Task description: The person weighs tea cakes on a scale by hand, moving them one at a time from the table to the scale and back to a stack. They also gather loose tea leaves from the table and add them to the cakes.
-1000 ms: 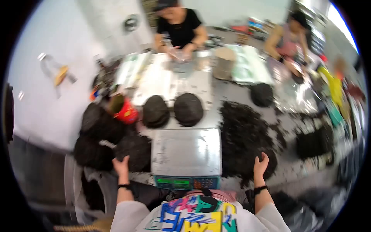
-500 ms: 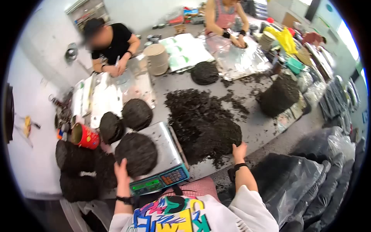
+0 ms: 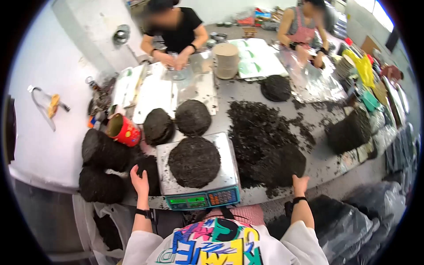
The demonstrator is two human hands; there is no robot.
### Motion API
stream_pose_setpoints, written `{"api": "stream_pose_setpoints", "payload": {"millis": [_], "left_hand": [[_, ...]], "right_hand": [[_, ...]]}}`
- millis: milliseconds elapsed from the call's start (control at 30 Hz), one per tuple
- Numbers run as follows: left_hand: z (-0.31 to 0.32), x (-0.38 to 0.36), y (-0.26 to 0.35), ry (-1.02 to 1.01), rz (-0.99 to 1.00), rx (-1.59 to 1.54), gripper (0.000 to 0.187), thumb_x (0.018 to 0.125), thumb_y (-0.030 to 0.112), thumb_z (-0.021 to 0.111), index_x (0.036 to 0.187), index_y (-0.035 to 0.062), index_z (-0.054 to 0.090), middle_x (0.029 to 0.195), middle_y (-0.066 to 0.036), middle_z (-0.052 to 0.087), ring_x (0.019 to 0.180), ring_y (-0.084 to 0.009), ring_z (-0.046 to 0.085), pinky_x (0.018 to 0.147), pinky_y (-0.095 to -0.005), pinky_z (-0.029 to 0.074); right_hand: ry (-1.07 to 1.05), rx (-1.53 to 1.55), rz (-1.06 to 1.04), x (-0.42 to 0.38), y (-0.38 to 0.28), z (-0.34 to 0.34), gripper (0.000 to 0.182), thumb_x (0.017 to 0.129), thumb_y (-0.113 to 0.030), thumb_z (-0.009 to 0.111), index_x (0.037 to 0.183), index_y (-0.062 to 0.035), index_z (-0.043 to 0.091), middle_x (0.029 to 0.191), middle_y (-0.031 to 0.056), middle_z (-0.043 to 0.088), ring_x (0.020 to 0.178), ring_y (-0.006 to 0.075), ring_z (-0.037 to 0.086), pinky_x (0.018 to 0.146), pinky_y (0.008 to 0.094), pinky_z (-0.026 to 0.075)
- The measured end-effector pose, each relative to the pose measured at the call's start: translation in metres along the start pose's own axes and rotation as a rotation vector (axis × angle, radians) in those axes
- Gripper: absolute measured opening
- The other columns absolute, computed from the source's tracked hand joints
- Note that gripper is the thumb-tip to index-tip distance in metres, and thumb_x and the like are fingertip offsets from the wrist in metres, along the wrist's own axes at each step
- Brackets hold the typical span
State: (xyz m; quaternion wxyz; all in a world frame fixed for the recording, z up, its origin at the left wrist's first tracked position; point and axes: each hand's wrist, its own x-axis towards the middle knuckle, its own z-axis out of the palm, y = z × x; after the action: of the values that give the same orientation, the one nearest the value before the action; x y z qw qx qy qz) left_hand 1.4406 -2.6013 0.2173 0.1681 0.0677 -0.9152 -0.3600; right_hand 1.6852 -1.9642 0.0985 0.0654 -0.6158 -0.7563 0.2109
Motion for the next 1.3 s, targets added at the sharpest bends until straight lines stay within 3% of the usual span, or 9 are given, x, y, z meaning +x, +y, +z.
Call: {"api": "stream_pose_setpoints", "payload": {"millis": [133,300,467,600,733,900,933,1133,1300], "left_hand": [[0.04,-0.021,0.095,-0.198,0.108,-0.022,0.065,0.082,0.024,0.065,0.133,0.0003,0.033,0.135,-0.024,0.035,0.129,-0.0377,0.03,0.104,-0.0433,0.028],[0.008,0.016,-0.048,0.315,-0.317,0.335,0.081,0.072,0.026,0.074,0.131,-0.0089,0.031,0.133,-0.027,0.037,0.126,-0.0399,0.033,0.105,-0.0447,0.029],[-0.018,0.003,-0.116,-0.037,-0.817,0.215,0.094,0.068,0.038,0.078,0.134,-0.0082,0.03,0.135,-0.027,0.037,0.125,-0.0388,0.038,0.104,-0.0428,0.036],[-0.023,-0.007,-0.105,0.115,-0.55,0.525,0.077,0.062,0.033,0.082,0.118,-0.0055,0.045,0.125,-0.024,0.047,0.117,-0.0368,0.044,0.095,-0.0432,0.041],[-0.035,0.005,-0.124,0.3,-0.403,-0.056,0.048,0.067,0.014,0.078,0.101,-0.0068,0.05,0.096,-0.018,0.06,0.087,-0.0245,0.058,0.081,-0.0361,0.047],[-0.028,-0.032,0.095,0.151,0.391,-0.11,0.022,0.075,0.006,0.068,0.088,0.0023,0.051,0.088,-0.012,0.057,0.081,-0.0233,0.054,0.077,-0.0327,0.044],[-0.018,-0.037,0.116,0.068,0.67,-0.047,0.022,0.072,0.004,0.069,0.087,0.0028,0.053,0.088,-0.013,0.057,0.083,-0.0267,0.054,0.078,-0.0343,0.044],[0.022,-0.067,0.213,-0.496,0.77,-0.056,0.052,0.063,0.034,0.077,0.103,0.0059,0.059,0.11,-0.013,0.057,0.107,-0.0328,0.051,0.09,-0.043,0.041],[0.067,-0.096,0.298,-0.686,0.674,-0.465,0.091,0.071,0.039,0.075,0.136,-0.0031,0.028,0.141,-0.025,0.029,0.132,-0.0382,0.027,0.108,-0.0432,0.025]], "right_hand": [[-0.065,0.073,0.082,-0.017,-0.022,-0.02,0.068,0.07,-0.027,0.072,0.118,0.0072,0.037,0.107,0.0264,0.056,0.101,0.04,0.055,0.087,0.042,0.044],[-0.5,0.987,0.274,0.022,0.007,-0.002,0.041,0.07,-0.023,0.066,0.107,-0.0098,0.054,0.095,0.007,0.058,0.086,0.0225,0.057,0.071,0.0392,0.047],[-0.493,1.221,0.03,-0.027,-0.048,-0.052,0.046,0.08,-0.003,0.059,0.124,-0.0053,0.048,0.112,0.0078,0.057,0.1,0.0248,0.057,0.081,0.0382,0.049],[-0.142,0.672,-0.44,-0.016,-0.053,-0.046,0.03,0.082,-0.003,0.06,0.112,0.0007,0.054,0.109,0.0122,0.058,0.098,0.0201,0.055,0.085,0.032,0.044],[0.078,0.596,-0.359,0.009,-0.04,-0.043,0.048,0.077,-0.019,0.069,0.114,0.0059,0.049,0.108,0.0174,0.056,0.103,0.0255,0.051,0.092,0.0352,0.039],[0.139,1.063,-0.286,-0.004,-0.068,-0.066,0.04,0.081,-0.012,0.065,0.111,0.0079,0.048,0.104,0.0086,0.055,0.092,0.0146,0.049,0.079,0.0274,0.042],[0.155,1.146,-0.335,-0.014,-0.082,-0.068,0.039,0.082,-0.012,0.064,0.111,0.0078,0.048,0.104,0.0079,0.055,0.091,0.014,0.049,0.078,0.0266,0.042],[-0.241,1.129,-0.459,-0.102,-0.177,-0.13,0.033,0.088,-0.013,0.06,0.115,0.0025,0.05,0.104,0.0016,0.057,0.09,0.0102,0.05,0.077,0.0284,0.044],[-0.638,1.284,-0.617,-0.185,-0.217,-0.108,0.04,0.088,-0.023,0.064,0.118,-0.0006,0.052,0.112,0.0024,0.058,0.097,0.0109,0.052,0.083,0.0289,0.043]]}}
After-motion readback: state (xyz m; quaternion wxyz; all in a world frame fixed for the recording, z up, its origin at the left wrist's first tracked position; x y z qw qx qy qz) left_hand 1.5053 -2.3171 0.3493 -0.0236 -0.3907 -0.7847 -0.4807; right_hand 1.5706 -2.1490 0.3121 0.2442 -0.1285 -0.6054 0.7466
